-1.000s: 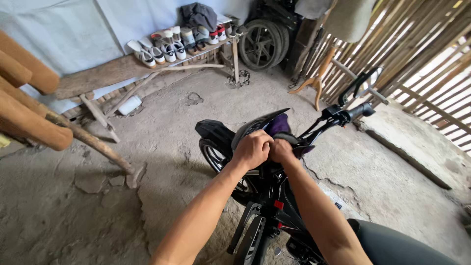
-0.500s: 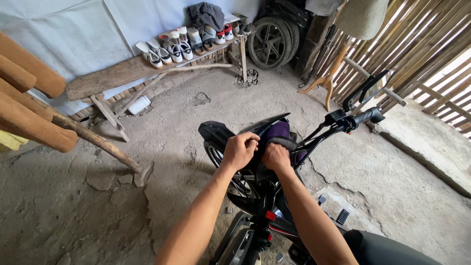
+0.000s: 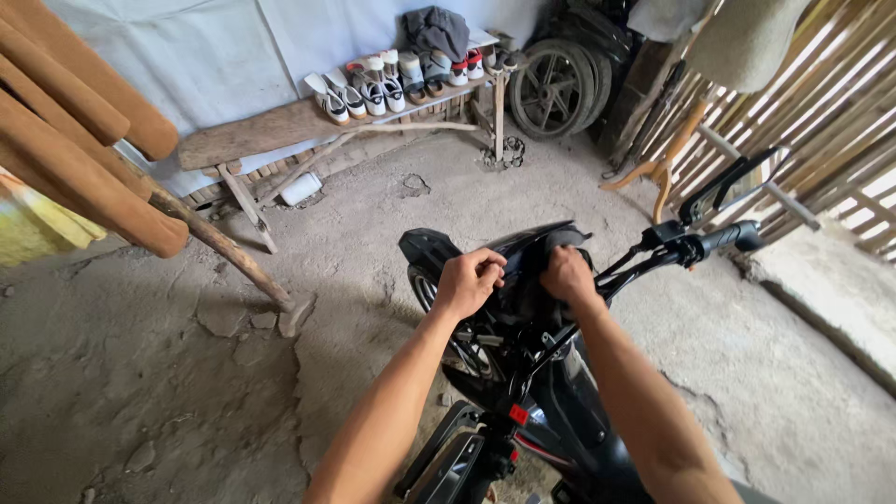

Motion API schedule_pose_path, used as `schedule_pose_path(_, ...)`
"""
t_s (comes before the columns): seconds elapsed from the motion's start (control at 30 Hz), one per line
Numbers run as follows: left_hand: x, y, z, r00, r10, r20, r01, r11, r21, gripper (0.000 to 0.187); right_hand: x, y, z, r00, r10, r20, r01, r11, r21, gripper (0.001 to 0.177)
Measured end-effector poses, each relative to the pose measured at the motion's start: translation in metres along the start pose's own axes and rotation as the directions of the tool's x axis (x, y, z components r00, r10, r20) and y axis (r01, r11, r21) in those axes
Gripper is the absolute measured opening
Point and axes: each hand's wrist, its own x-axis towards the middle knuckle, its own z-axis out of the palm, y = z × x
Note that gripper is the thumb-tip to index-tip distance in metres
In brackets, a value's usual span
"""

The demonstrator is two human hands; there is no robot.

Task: The person wipes the front of a black motorcycle with a purple cloth. They clean the headlight, handlebars, instrument cluster, and front fender in sequence.

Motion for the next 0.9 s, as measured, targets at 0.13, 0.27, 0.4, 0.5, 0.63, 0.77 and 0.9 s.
schedule_pose_path(0.13,0.004,-0.004,0.004,1.000,-0.025,0.004,0.025,1.000,-0.004,0.020,-0.028,-0.061,-0.033,0.969,-0.221,0.111,0.231,0.969,-0.090,0.030)
schedule_pose_path(0.27,0.010,-0.009,0.008,0.999,-0.036,0.017,0.035,0.999,0.026,0.019,-0.065,-0.130,-0.082,0.803,-0.410,0.431,0.466,0.884,-0.027,0.024)
schedule_pose_path(0.4,0.015,-0.011,0.008,0.997,-0.074,0.033,0.075,0.996,-0.036,0.017,-0.073,-0.137,-0.103,0.683,-0.616,0.393,0.664,0.747,0.017,0.034)
schedule_pose_path(0.5,0.012,-0.012,0.003,0.990,-0.135,0.048,0.137,0.989,-0.051,0.017,-0.052,-0.101,-0.071,0.854,-0.450,0.263,0.440,0.892,0.097,0.054)
schedule_pose_path(0.63,0.008,-0.013,0.001,0.994,-0.092,0.061,0.098,0.990,-0.097,0.018,-0.009,-0.011,-0.007,0.949,0.164,0.270,-0.233,0.940,0.248,0.051)
schedule_pose_path(0.77,0.008,-0.016,0.002,0.989,-0.143,0.034,0.146,0.979,-0.141,0.018,-0.009,-0.010,0.019,0.988,0.112,0.104,-0.126,0.983,0.134,0.062)
schedule_pose_path(0.9,0.008,-0.019,0.005,0.988,-0.153,0.024,0.155,0.982,-0.105,0.018,-0.071,-0.107,-0.007,0.891,-0.335,0.306,0.403,0.895,-0.194,0.050)
